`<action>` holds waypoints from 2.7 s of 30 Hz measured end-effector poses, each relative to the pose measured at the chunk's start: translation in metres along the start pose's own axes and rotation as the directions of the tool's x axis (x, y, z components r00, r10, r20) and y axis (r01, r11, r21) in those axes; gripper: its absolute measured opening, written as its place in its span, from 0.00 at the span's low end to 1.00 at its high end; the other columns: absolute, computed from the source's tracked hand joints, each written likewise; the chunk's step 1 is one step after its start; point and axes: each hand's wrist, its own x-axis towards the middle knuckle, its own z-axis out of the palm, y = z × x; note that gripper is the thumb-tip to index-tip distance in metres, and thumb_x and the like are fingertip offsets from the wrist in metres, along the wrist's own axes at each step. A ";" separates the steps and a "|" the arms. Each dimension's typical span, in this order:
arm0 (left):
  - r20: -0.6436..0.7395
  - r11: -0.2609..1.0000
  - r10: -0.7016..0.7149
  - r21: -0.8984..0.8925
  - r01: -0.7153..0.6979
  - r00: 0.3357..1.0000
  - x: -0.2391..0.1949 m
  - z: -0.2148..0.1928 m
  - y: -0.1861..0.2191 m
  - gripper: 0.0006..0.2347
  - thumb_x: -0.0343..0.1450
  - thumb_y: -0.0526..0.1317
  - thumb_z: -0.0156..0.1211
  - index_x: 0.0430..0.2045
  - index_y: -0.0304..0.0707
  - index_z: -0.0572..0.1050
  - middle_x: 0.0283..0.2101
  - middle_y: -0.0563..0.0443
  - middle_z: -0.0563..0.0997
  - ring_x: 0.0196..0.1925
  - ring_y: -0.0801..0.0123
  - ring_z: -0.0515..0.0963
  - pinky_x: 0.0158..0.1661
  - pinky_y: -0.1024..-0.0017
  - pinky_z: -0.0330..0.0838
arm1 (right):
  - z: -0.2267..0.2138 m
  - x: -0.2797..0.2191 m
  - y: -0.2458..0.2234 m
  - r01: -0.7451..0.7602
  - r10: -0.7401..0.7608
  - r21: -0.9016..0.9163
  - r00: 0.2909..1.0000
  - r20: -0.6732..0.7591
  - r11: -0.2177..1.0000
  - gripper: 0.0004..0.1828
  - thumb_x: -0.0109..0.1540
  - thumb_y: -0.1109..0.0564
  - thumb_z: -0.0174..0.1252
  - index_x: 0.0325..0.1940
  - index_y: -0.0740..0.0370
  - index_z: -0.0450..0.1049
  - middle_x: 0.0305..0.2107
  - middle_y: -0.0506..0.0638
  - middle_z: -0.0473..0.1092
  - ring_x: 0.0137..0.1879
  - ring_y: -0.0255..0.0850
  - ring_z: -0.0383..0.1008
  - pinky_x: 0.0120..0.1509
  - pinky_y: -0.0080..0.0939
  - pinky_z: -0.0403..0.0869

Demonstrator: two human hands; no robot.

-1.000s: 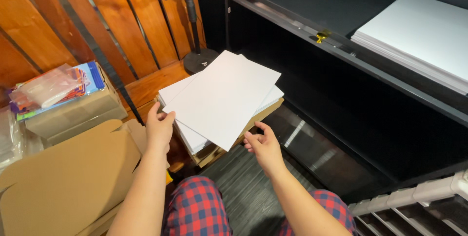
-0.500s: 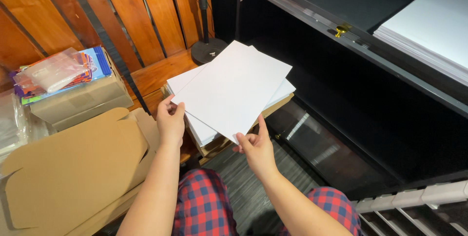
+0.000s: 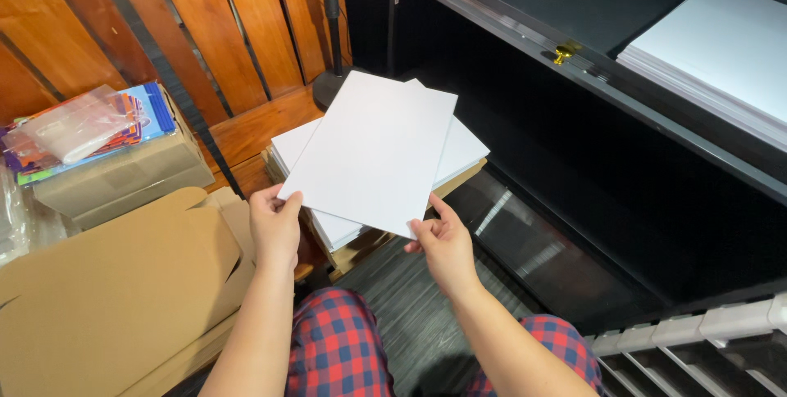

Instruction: The person takes sheets of white paper from a stack on a cardboard box and places them one by one onto a shelf. The person repeats this process, transferring the paper from the box to the shelf until the stack is moved.

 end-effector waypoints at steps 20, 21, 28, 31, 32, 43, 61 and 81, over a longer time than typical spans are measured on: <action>0.253 0.986 -0.094 0.157 0.055 0.963 -0.031 -0.003 0.026 0.26 0.74 0.34 0.58 0.71 0.45 0.66 0.70 0.33 0.69 0.68 0.53 0.73 0.50 0.65 0.79 | -0.026 0.010 -0.024 0.089 -0.143 -0.365 0.982 -0.124 0.927 0.21 0.67 0.61 0.59 0.65 0.60 0.76 0.23 0.53 0.76 0.21 0.36 0.73 0.30 0.32 0.73; 0.252 0.989 -0.089 0.141 0.055 0.964 -0.031 -0.002 0.023 0.26 0.74 0.34 0.58 0.71 0.46 0.65 0.71 0.36 0.68 0.70 0.54 0.71 0.50 0.66 0.78 | -0.027 0.011 -0.022 0.091 -0.145 -0.390 0.983 -0.112 0.916 0.20 0.67 0.60 0.59 0.64 0.58 0.77 0.23 0.53 0.76 0.21 0.36 0.73 0.30 0.32 0.74; 0.249 0.997 -0.035 0.082 0.016 0.968 -0.041 -0.002 0.026 0.26 0.75 0.34 0.56 0.72 0.42 0.64 0.73 0.35 0.65 0.72 0.56 0.67 0.54 0.66 0.76 | -0.034 0.018 -0.020 0.082 -0.125 -0.401 0.989 -0.082 0.913 0.20 0.66 0.60 0.60 0.64 0.57 0.77 0.24 0.54 0.77 0.28 0.37 0.75 0.33 0.33 0.77; 0.237 0.998 -0.029 0.059 0.016 0.971 -0.049 -0.002 0.035 0.25 0.75 0.34 0.57 0.71 0.40 0.64 0.74 0.33 0.63 0.76 0.49 0.61 0.66 0.56 0.66 | -0.031 0.012 -0.028 0.076 -0.117 -0.400 0.990 -0.081 0.913 0.21 0.66 0.60 0.60 0.65 0.58 0.77 0.24 0.55 0.77 0.26 0.38 0.74 0.33 0.35 0.76; 0.232 0.998 -0.031 0.065 0.017 0.972 -0.050 -0.002 0.034 0.25 0.75 0.34 0.57 0.71 0.40 0.64 0.74 0.34 0.63 0.76 0.49 0.60 0.67 0.56 0.64 | -0.031 0.012 -0.028 0.078 -0.120 -0.401 0.990 -0.081 0.913 0.21 0.66 0.59 0.60 0.64 0.58 0.77 0.23 0.55 0.76 0.26 0.38 0.74 0.33 0.35 0.76; 0.204 0.998 0.011 0.060 -0.023 0.979 -0.061 0.000 0.040 0.24 0.76 0.34 0.56 0.70 0.37 0.63 0.73 0.31 0.62 0.77 0.48 0.57 0.72 0.55 0.56 | -0.027 0.009 -0.034 0.038 -0.081 -0.380 0.992 -0.099 0.924 0.21 0.67 0.60 0.59 0.65 0.56 0.77 0.22 0.55 0.77 0.26 0.38 0.74 0.33 0.34 0.76; 0.156 0.998 -0.052 0.033 0.048 0.986 -0.050 -0.002 0.028 0.24 0.74 0.35 0.62 0.68 0.36 0.68 0.64 0.34 0.75 0.41 0.71 0.79 0.44 0.72 0.78 | -0.039 0.013 -0.033 -0.081 0.079 -0.101 0.997 -0.018 0.992 0.28 0.63 0.64 0.62 0.69 0.67 0.70 0.20 0.57 0.75 0.23 0.40 0.76 0.29 0.34 0.77; 0.141 0.992 -0.004 -0.122 0.021 0.990 -0.063 0.010 0.089 0.25 0.73 0.30 0.60 0.68 0.35 0.67 0.45 0.39 0.78 0.34 0.70 0.77 0.30 0.80 0.67 | -0.039 0.019 -0.067 -0.041 0.040 0.140 0.999 0.017 0.989 0.29 0.63 0.65 0.63 0.69 0.66 0.69 0.22 0.58 0.74 0.24 0.42 0.78 0.30 0.35 0.80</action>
